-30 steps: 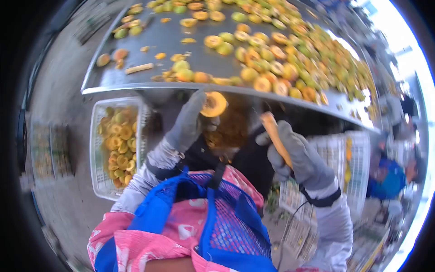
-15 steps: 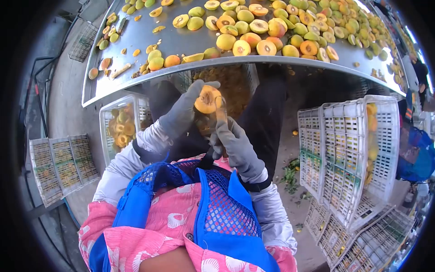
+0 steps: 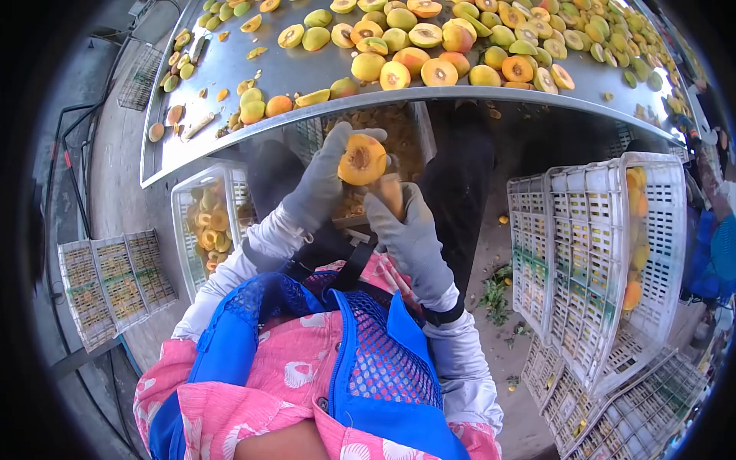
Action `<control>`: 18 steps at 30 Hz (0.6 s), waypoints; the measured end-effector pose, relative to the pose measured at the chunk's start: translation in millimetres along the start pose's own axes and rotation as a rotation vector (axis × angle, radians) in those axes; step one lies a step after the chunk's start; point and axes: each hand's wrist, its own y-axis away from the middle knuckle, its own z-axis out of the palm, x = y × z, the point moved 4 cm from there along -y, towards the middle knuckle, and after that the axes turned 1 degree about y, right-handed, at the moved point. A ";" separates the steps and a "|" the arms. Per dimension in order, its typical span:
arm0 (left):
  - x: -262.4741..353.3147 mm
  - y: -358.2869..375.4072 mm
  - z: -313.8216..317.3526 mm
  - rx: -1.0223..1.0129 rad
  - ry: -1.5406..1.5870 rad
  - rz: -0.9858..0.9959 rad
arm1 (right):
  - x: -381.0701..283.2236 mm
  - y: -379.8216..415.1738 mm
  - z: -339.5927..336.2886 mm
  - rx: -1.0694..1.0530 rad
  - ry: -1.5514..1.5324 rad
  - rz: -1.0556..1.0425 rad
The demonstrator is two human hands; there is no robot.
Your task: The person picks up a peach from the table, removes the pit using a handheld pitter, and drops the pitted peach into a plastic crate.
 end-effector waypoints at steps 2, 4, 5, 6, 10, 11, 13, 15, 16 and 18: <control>0.9 5.2 3.0 -0.011 0.048 -0.048 | 1.6 -1.1 0.3 0.026 0.022 -0.023; 1.6 8.0 2.6 0.001 0.059 -0.045 | 0.5 -0.7 1.0 0.023 0.058 -0.086; 1.7 9.1 1.9 0.008 0.064 -0.043 | 1.2 -0.4 2.8 0.017 0.063 -0.085; 1.7 9.9 1.1 0.013 0.067 -0.038 | 0.4 0.3 4.7 0.022 0.087 -0.119; 10.7 16.9 4.3 0.069 -0.064 0.056 | -8.7 1.7 12.5 0.080 0.298 -0.136; 13.7 18.8 6.3 0.089 -0.085 0.081 | -7.4 0.5 14.3 0.077 0.300 -0.136; 14.1 19.3 6.7 0.106 -0.092 0.099 | -13.0 0.2 18.1 0.159 0.547 -0.416; 14.1 19.6 6.8 0.122 -0.100 0.116 | -11.3 -0.9 20.2 0.153 0.577 -0.443; 15.1 19.8 6.9 0.133 -0.113 0.149 | -11.6 -0.9 21.6 0.148 0.605 -0.468; 16.0 19.8 7.6 0.146 -0.126 0.182 | -12.9 -0.5 24.4 0.165 0.656 -0.504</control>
